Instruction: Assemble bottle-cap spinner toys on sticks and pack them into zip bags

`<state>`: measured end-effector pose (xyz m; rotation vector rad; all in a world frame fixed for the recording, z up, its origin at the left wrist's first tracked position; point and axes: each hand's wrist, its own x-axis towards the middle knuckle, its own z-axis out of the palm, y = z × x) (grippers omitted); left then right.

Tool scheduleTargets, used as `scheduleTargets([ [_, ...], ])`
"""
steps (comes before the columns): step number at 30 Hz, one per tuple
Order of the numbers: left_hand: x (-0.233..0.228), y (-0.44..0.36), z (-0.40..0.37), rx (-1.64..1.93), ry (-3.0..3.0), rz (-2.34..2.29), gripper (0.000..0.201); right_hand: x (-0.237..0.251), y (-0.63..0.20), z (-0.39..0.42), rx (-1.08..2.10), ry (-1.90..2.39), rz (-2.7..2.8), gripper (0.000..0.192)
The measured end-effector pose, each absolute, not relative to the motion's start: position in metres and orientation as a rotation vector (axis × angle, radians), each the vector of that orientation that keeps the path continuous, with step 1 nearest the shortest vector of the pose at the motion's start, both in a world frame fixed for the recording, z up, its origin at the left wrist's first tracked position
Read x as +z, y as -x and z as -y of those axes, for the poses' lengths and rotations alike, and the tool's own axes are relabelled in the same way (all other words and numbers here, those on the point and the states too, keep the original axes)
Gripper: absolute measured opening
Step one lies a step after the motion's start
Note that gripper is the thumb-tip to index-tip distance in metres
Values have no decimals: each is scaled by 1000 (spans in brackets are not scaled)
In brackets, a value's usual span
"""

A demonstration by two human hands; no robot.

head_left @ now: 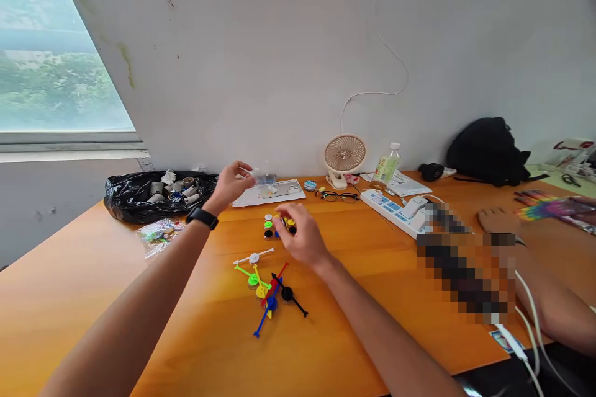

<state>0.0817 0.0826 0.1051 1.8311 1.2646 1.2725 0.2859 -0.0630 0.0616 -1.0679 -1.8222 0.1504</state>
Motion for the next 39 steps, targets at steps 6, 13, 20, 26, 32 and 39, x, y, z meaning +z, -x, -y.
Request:
scheduleTargets([
  [6,145,-44,-12,953,-1850,-777,43,102,-310,43,90,1196,1371,73],
  [13,163,-43,7,910,-1965,-855,24,149,-332,17,1162,1051,1574,51],
  [20,157,-23,-10,1121,-1867,-861,40,169,-335,2,1030,997,1716,35],
  [26,149,-16,-14,937,-1711,-837,61,168,-329,-4,909,920,1476,35],
  [32,145,-20,-22,1091,-1686,-770,55,163,-322,1,1196,1009,1501,59],
  [39,147,-7,-25,1229,-1727,-798,62,164,-326,2,1167,975,1589,63],
])
